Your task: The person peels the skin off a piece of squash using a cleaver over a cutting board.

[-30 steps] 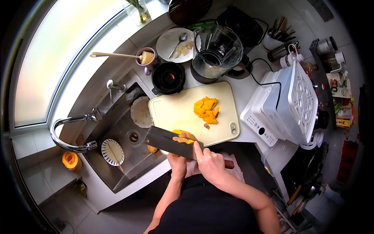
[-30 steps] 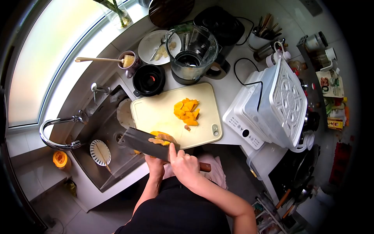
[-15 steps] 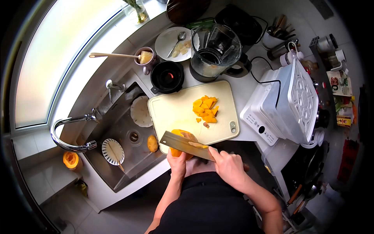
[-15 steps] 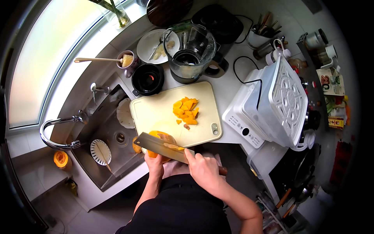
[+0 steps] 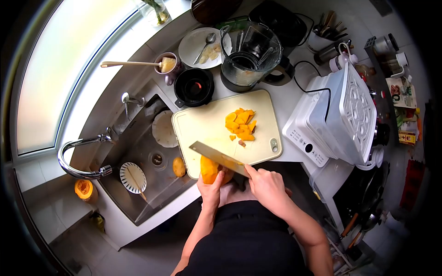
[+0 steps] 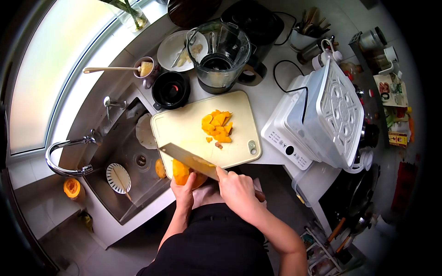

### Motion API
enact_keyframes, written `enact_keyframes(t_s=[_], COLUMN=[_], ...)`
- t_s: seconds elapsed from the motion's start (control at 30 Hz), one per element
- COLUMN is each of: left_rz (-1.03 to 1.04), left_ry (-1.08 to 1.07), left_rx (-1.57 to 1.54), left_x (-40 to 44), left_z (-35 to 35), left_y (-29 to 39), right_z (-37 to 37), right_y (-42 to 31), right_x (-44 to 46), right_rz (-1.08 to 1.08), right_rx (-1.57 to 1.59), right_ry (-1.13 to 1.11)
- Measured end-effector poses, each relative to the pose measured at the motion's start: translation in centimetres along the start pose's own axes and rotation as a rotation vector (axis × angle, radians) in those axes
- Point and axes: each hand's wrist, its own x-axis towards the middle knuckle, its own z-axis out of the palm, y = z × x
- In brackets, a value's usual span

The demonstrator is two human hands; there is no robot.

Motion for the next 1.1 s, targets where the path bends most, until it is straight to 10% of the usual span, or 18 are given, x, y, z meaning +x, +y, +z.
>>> enact_keyframes(t_s=[0.57,1.1], left_rz=[0.066,-0.095], left_ry=[-0.038,-0.092], left_rx=[0.158,-0.377], left_x=[-0.6,3.5], left_z=[0.0,-2.9], left_y=[-0.4,-0.1], right_z=[4.5,1.8], right_y=[-1.0,2.8], right_x=[4.4,-2.0], right_rz=[-0.038,0.178], right_rx=[-0.116,0.221], right_ry=[-0.059,0.049])
